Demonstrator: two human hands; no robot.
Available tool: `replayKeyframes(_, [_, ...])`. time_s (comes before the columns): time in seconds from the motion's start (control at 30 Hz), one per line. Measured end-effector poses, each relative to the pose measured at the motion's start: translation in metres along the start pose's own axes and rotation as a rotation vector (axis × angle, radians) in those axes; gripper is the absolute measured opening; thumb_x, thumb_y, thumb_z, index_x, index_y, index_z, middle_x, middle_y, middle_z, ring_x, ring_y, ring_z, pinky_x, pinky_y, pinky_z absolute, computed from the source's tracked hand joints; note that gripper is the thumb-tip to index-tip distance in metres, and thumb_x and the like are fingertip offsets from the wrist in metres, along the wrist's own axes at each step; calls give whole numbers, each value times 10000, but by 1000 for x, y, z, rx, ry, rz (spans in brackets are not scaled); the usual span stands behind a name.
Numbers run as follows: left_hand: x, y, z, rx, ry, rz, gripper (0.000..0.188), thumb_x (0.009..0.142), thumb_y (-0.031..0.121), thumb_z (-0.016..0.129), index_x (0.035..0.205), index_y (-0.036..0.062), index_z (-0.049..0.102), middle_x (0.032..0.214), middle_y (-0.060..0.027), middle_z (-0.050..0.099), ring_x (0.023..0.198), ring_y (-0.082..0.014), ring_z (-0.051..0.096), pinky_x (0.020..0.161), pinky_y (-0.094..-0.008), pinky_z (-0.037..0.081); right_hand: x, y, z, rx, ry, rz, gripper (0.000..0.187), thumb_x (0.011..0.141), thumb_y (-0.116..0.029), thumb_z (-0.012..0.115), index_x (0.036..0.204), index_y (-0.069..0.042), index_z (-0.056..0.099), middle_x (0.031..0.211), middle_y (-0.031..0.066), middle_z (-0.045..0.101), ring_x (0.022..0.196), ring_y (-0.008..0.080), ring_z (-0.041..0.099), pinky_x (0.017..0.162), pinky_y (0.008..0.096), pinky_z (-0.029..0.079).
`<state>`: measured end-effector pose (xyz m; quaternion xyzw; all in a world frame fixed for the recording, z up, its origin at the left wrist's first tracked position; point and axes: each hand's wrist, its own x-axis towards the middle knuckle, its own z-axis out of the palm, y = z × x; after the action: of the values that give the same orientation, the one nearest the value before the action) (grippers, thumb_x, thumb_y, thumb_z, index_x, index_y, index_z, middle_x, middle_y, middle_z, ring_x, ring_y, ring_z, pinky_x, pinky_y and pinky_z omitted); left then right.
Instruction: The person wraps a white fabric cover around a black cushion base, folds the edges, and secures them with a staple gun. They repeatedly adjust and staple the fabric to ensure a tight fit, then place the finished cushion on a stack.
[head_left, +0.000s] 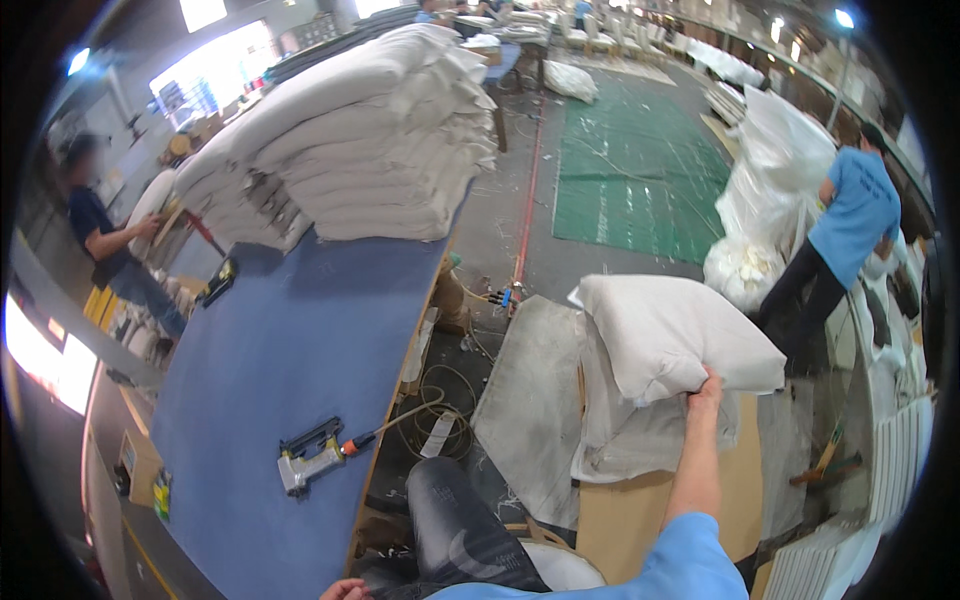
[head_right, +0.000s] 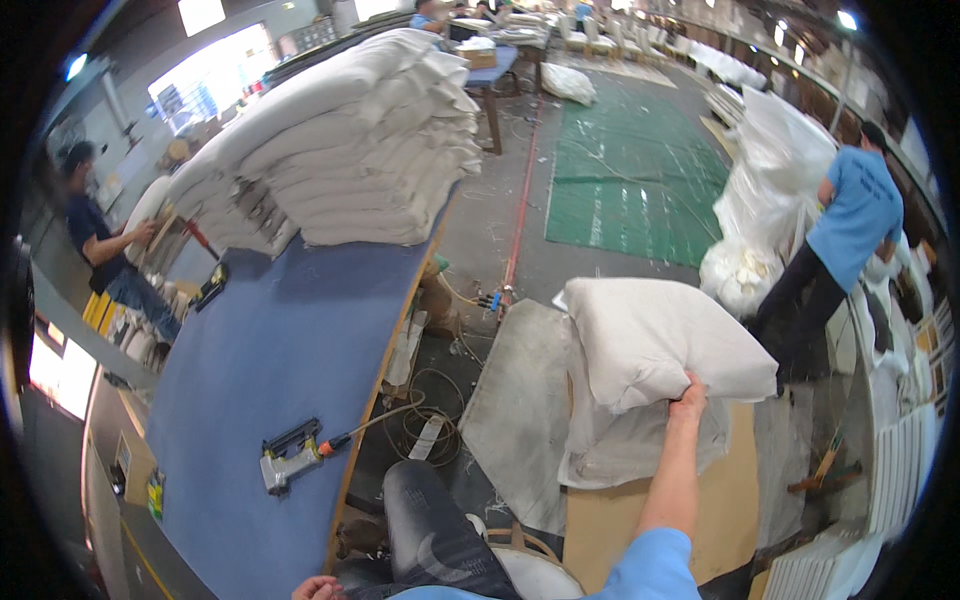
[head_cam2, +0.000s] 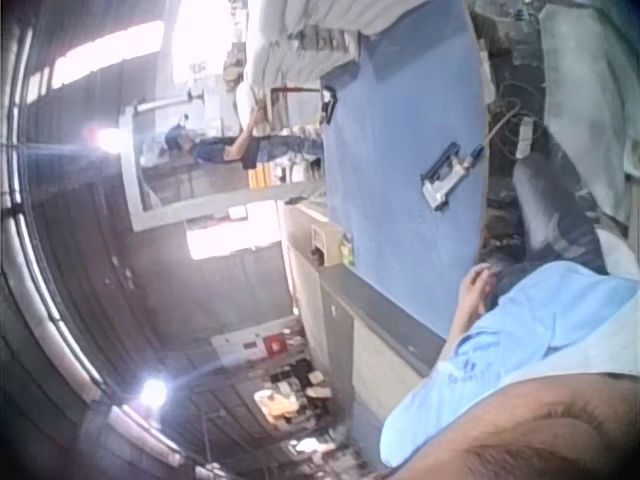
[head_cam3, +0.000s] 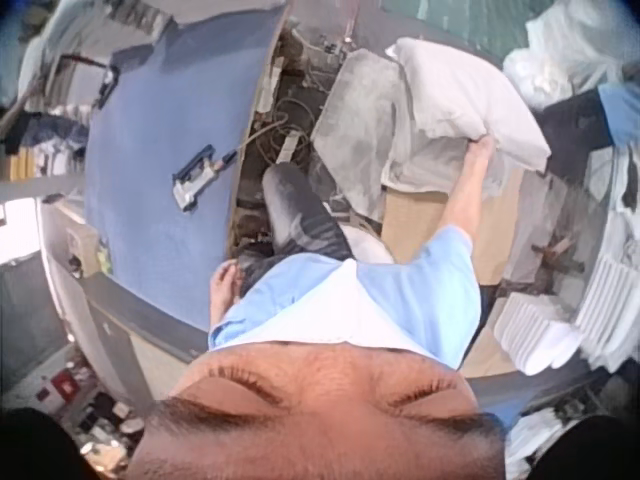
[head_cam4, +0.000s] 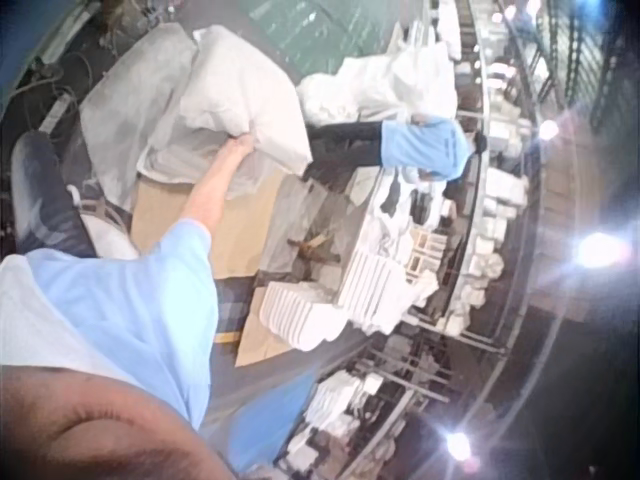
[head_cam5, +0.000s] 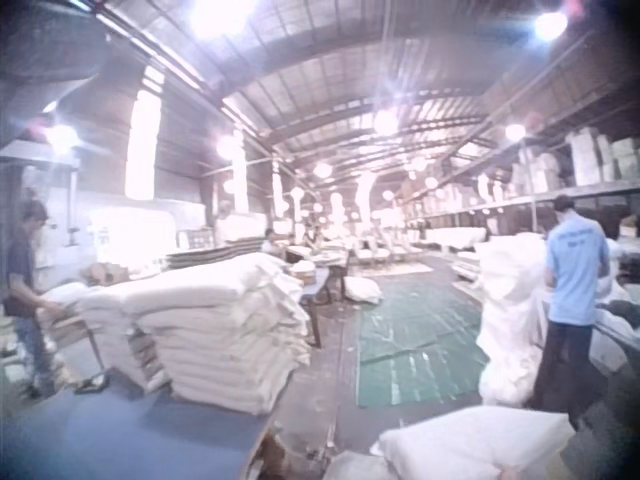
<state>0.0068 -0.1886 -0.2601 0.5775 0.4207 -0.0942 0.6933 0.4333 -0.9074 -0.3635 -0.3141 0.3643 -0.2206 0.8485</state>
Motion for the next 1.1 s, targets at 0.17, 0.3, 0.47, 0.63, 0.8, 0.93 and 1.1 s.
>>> replayKeyframes(0.17, [47, -2, 53, 342, -56, 452, 269, 1075, 210, 664, 1206, -19, 719, 1029, -147, 745, 1006, -272, 746, 926, -367, 602, -40, -31, 68, -188, -90, -114, 337, 954, -221, 664, 1196, 6, 721, 1188, 149, 766, 1092, 319, 736, 967, 472, 605])
replayKeyframes(0.3, [44, 68, 146, 726, -281, 945, 506, 956, 287, 768, 1411, 97, 659, 1280, -210, 685, 1222, -395, 654, 1052, -467, 531, -142, -89, 26, -191, -330, -7, 372, 1027, -244, 608, 1274, 16, 706, 1243, 153, 764, 1143, 313, 739, 1025, 496, 602])
replayKeyframes(0.47, [14, 126, 227, 725, -315, 1462, 859, 832, 226, 867, 1606, 200, 495, 1619, -221, 448, 1531, -425, 412, 1224, -602, 370, -265, -94, 59, -721, -1021, -490, 470, 1034, -217, 562, 1432, 31, 585, 1394, 177, 663, 1281, 307, 658, 1107, 472, 533])
replayKeyframes(0.63, [-22, 163, 201, 591, -23, 1883, 753, 976, 233, 729, 1654, 315, 414, 1765, -159, 252, 1670, -395, 131, 1338, -614, 59, -381, -61, 116, -625, -1186, -350, 477, 1024, -214, 573, 1440, 20, 568, 1416, 166, 635, 1305, 274, 626, 1131, 424, 491])
replayKeyframes(0.8, [-62, 165, 122, 443, 338, 2008, 477, 1040, 244, 640, 1502, 342, 578, 1642, -105, 488, 1576, -382, 399, 1329, -629, 107, -471, -15, 151, -577, -1226, -2, 445, 1014, -230, 584, 1395, 0, 606, 1371, 153, 659, 1276, 252, 631, 1116, 400, 487])
replayKeyframes(0.93, [-88, 137, 54, 564, 643, 1886, 515, 960, 232, 723, 1457, 307, 613, 1526, -100, 590, 1460, -360, 539, 1259, -638, 297, -551, 45, 194, -645, -1317, 160, 422, 1006, -243, 592, 1359, -17, 637, 1334, 144, 678, 1252, 235, 635, 1105, 381, 484])
replayKeyframes(1.1, [-113, 79, -9, 588, 778, 1665, 601, 850, 176, 781, 1434, 157, 640, 1411, -147, 664, 1284, -367, 642, 1119, -582, 445, -655, 108, 257, -974, -1476, 350, 332, 970, -225, 674, 1164, 40, 726, 1164, 137, 747, 1000, 206, 732, 904, 363, 593])
